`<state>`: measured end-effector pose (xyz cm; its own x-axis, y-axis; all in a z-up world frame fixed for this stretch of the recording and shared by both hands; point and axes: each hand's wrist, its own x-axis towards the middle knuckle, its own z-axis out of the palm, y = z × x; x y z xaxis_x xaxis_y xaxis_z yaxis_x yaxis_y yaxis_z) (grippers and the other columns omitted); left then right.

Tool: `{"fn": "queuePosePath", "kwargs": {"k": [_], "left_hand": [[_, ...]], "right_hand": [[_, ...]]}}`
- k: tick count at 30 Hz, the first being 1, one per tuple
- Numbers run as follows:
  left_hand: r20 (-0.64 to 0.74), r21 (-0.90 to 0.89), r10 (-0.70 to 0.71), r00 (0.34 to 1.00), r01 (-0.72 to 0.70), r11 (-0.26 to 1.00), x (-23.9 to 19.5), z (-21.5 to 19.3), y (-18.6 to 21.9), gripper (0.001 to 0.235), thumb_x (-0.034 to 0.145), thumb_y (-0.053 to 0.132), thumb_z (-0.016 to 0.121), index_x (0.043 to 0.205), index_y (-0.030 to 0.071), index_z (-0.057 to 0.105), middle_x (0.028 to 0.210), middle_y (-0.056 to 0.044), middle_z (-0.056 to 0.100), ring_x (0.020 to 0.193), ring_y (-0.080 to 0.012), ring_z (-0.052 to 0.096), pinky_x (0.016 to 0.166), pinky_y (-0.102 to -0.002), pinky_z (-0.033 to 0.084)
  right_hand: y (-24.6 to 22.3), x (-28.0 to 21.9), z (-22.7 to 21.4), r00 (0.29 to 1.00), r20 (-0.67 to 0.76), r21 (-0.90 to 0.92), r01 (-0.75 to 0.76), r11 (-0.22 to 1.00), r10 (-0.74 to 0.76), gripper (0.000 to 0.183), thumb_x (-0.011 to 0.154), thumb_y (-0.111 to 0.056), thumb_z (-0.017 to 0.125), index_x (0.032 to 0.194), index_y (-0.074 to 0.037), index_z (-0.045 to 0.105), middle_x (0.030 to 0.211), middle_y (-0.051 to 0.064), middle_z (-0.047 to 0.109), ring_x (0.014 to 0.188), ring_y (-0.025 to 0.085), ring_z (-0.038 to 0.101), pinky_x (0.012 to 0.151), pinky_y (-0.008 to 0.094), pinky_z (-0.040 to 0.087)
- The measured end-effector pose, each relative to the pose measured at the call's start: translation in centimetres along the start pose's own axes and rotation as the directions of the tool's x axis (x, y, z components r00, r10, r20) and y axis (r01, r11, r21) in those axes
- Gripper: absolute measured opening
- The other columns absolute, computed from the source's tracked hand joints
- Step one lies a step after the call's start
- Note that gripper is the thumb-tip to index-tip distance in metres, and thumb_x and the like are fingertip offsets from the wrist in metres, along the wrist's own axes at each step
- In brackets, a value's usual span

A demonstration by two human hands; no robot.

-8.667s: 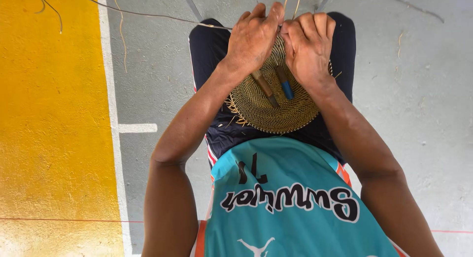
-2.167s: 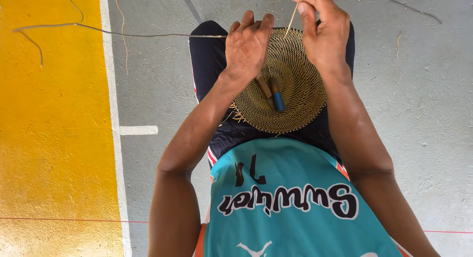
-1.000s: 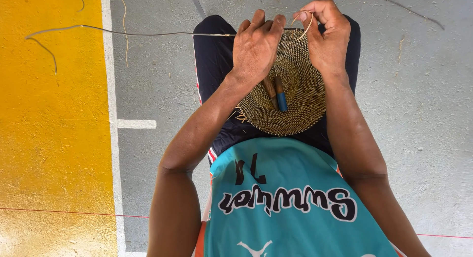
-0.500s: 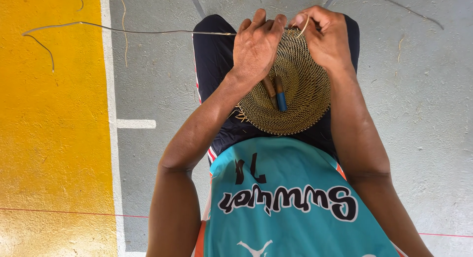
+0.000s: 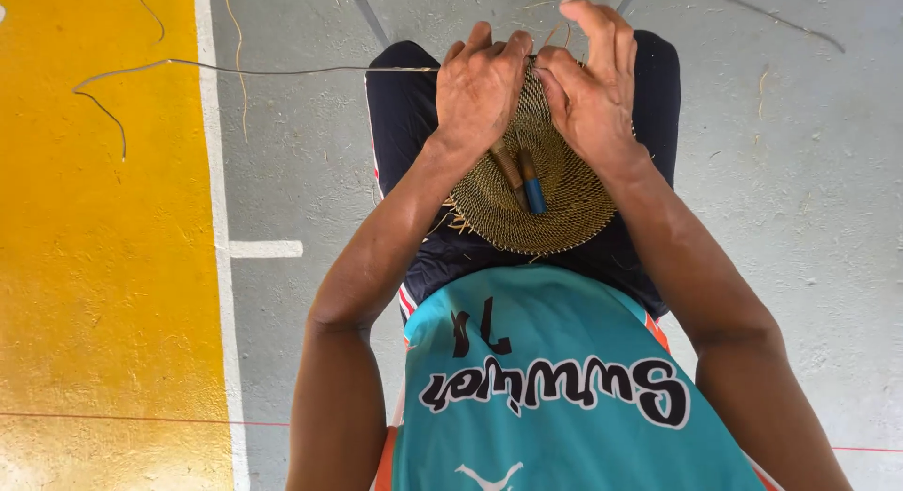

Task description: Weaving a circular object using thin strips of wood or fiber.

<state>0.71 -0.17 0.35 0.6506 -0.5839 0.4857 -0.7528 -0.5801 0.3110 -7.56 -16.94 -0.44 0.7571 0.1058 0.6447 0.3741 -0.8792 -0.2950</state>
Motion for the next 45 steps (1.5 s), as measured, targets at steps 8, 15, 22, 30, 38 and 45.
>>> {"fn": "queuePosePath", "kwargs": {"k": [8,15,22,30,38,45], "left_hand": [[0.035,0.054,-0.005,0.999,0.003,0.999,-0.1,-0.2,-0.8,0.012,0.094,0.014,0.072,0.098,0.004,0.066,0.069,-0.006,0.071,0.083,-0.0213,0.066,0.071,-0.041,0.053],[-0.007,0.071,0.028,1.000,-0.028,0.997,0.2,-1.3,0.5,0.023,0.092,0.020,0.076,0.099,0.002,0.065,0.064,-0.004,0.069,0.085,-0.0212,0.066,0.069,-0.040,0.053],[-0.054,0.114,0.035,0.998,-0.028,0.993,-0.2,-0.7,0.4,0.025,0.091,0.020,0.076,0.103,0.001,0.065,0.065,-0.005,0.069,0.089,-0.0210,0.066,0.067,-0.039,0.051],[0.027,0.129,0.039,0.999,-0.042,0.991,-0.5,-2.2,1.0,0.028,0.078,-0.004,0.070,0.105,0.003,0.065,0.068,-0.004,0.068,0.088,-0.0215,0.061,0.072,-0.039,0.047],[0.010,0.108,0.037,0.999,-0.038,0.993,-1.2,-0.7,0.7,0.030,0.083,-0.006,0.071,0.111,0.003,0.065,0.066,-0.005,0.065,0.090,-0.0204,0.058,0.072,-0.038,0.045],[-0.012,0.128,0.064,0.998,-0.062,0.990,-1.3,-0.6,0.7,0.035,0.081,-0.006,0.071,0.115,0.002,0.064,0.070,-0.005,0.067,0.093,-0.0204,0.059,0.074,-0.037,0.046]], "right_hand": [[-8.4,0.4,-4.3,0.998,0.049,0.244,-0.058,0.968,0.047,0.011,0.099,0.005,0.070,0.107,0.000,0.065,0.117,0.013,0.071,0.115,0.032,0.069,0.097,0.041,0.059],[-9.8,-0.1,-4.6,0.987,0.034,0.314,-0.159,0.936,0.157,0.015,0.096,0.010,0.066,0.109,0.002,0.062,0.104,0.016,0.070,0.090,0.031,0.073,0.075,0.039,0.059],[-7.5,1.8,-5.7,0.965,0.048,0.545,-0.241,0.803,0.257,0.009,0.114,0.005,0.057,0.120,-0.001,0.058,0.111,0.011,0.071,0.095,0.019,0.075,0.081,0.030,0.061],[-1.8,3.8,-1.3,0.978,-0.030,0.377,-0.181,0.908,0.207,0.015,0.109,0.005,0.066,0.123,-0.001,0.065,0.106,0.010,0.072,0.094,0.016,0.074,0.081,0.029,0.059],[0.2,2.5,0.7,0.935,0.035,0.505,-0.322,0.801,0.354,0.008,0.108,0.001,0.073,0.115,-0.001,0.069,0.101,0.007,0.076,0.095,0.015,0.076,0.083,0.028,0.063],[0.4,2.3,0.5,0.921,0.115,0.511,-0.375,0.773,0.371,0.005,0.108,0.001,0.071,0.111,-0.003,0.069,0.100,0.006,0.077,0.097,0.013,0.078,0.085,0.027,0.065]]}}
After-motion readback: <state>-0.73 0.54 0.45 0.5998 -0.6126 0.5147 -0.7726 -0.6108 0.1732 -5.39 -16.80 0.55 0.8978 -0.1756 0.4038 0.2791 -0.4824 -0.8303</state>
